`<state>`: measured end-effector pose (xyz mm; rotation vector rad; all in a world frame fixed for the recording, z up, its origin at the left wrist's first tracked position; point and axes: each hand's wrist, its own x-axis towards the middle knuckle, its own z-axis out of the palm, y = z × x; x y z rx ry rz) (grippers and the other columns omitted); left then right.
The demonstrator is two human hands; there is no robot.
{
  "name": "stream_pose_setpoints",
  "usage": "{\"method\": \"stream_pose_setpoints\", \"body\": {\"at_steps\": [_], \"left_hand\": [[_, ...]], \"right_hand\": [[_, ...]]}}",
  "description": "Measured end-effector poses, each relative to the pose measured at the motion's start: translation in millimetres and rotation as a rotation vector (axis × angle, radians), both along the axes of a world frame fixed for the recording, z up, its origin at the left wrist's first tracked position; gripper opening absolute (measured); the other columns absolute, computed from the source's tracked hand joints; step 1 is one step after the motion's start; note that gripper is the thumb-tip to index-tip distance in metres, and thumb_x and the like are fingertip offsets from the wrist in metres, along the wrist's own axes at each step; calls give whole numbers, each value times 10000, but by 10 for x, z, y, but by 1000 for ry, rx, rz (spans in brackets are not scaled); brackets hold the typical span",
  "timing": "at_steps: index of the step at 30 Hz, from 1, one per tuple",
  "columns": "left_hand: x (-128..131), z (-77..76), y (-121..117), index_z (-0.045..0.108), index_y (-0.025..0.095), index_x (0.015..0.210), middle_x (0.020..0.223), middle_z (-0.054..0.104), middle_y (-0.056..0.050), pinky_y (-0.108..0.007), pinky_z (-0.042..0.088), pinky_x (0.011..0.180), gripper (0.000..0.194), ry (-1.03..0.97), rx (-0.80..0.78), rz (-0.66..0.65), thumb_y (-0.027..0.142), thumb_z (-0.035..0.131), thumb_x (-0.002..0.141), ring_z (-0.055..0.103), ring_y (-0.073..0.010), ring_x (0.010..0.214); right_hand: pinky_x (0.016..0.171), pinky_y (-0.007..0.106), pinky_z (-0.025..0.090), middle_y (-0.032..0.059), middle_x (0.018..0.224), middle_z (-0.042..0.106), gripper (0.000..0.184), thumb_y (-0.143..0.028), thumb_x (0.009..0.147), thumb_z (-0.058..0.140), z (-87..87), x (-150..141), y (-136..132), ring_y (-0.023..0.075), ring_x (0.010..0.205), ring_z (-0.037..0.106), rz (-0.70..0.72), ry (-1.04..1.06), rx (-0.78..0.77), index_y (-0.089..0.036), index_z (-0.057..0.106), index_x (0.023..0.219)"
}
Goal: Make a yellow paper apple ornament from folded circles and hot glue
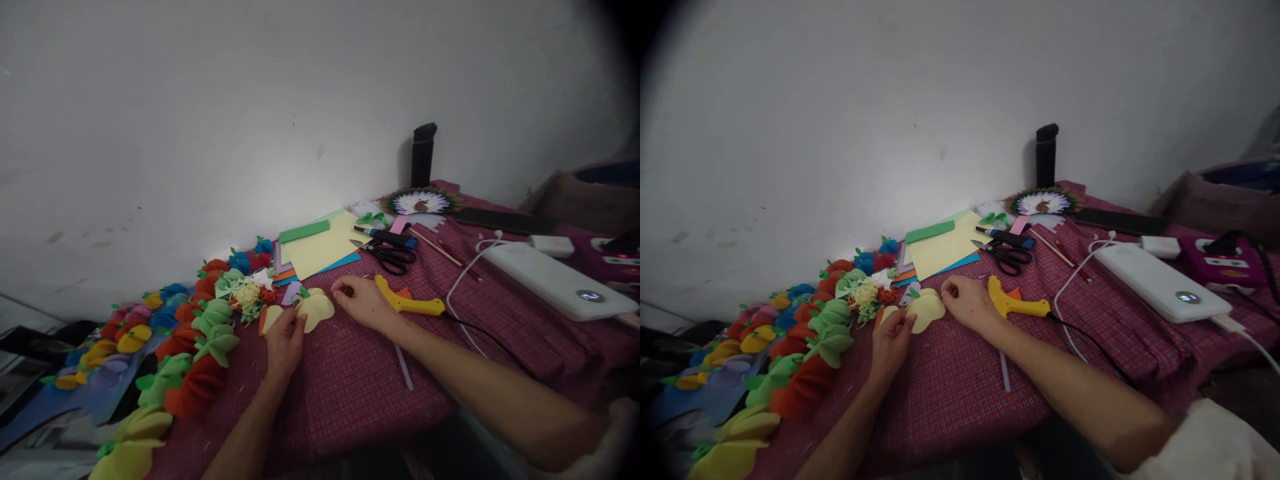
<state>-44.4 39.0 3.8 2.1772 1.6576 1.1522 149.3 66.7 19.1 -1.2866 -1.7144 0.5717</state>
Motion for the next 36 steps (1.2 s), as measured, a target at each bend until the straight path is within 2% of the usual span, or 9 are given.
{"method": "stream_pose_setpoints", "body": {"at_steps": [5,10,16,19,23,25,28,30,36], "left_hand": [[5,0,1,592,172,749,677,578,9,-222,390,593,176,11,2,12,316,497,784,505,-122,624],[1,-21,6,591,172,794,686,573,12,-225,388,601,177,-15,-23,16,322,499,772,507,-121,630],[5,-42,21,512,185,856,723,536,18,-215,379,572,145,-67,0,50,289,509,755,487,-115,614],[4,-46,25,528,193,854,749,568,5,-221,384,577,109,-56,17,2,245,480,771,510,-125,630],[-7,-34,12,600,193,794,873,621,-26,-251,411,681,171,-63,2,-87,169,433,769,554,-153,773],[-10,-20,0,613,185,799,898,627,-32,-265,417,717,186,-111,-37,-124,172,430,769,560,-163,809],[-5,4,-15,620,165,837,928,628,-53,-284,415,768,177,-188,-105,-184,242,471,782,559,-183,865],[0,8,-15,627,158,847,938,629,-63,-284,411,781,187,-235,-140,-205,285,510,775,555,-190,881],[-3,-27,20,644,168,914,878,640,-39,-245,416,726,230,-402,-251,-238,311,520,784,556,-158,809]], "right_hand": [[641,237,417,18,812,674,211,-218,735,507,-78,-25,-12,137,701,576,79,-47,4,-196,665,873],[606,223,393,15,776,669,168,-232,726,542,-79,-63,-67,126,664,568,136,-145,46,-198,679,818],[533,209,337,-5,659,659,159,-244,751,526,-83,-90,-103,110,576,552,175,-183,13,-192,676,739],[524,203,325,-9,653,655,142,-249,738,541,-75,-99,-129,105,570,547,182,-164,-1,-186,666,714],[487,201,295,-21,567,607,228,-246,780,476,-59,-120,-169,95,521,509,298,-154,6,-177,642,639],[488,201,295,-28,574,607,236,-217,790,446,-72,-133,-175,93,519,503,366,-146,12,-188,656,688],[525,198,327,-28,702,651,231,-183,774,453,-115,-148,-163,98,582,532,435,-120,20,-218,669,849],[544,199,345,-22,749,660,242,-188,774,458,-139,-151,-153,103,611,546,446,-110,20,-226,662,899],[571,197,382,-13,738,659,182,-224,758,507,-141,-140,-153,108,636,574,410,-81,-14,-211,656,861]]}}
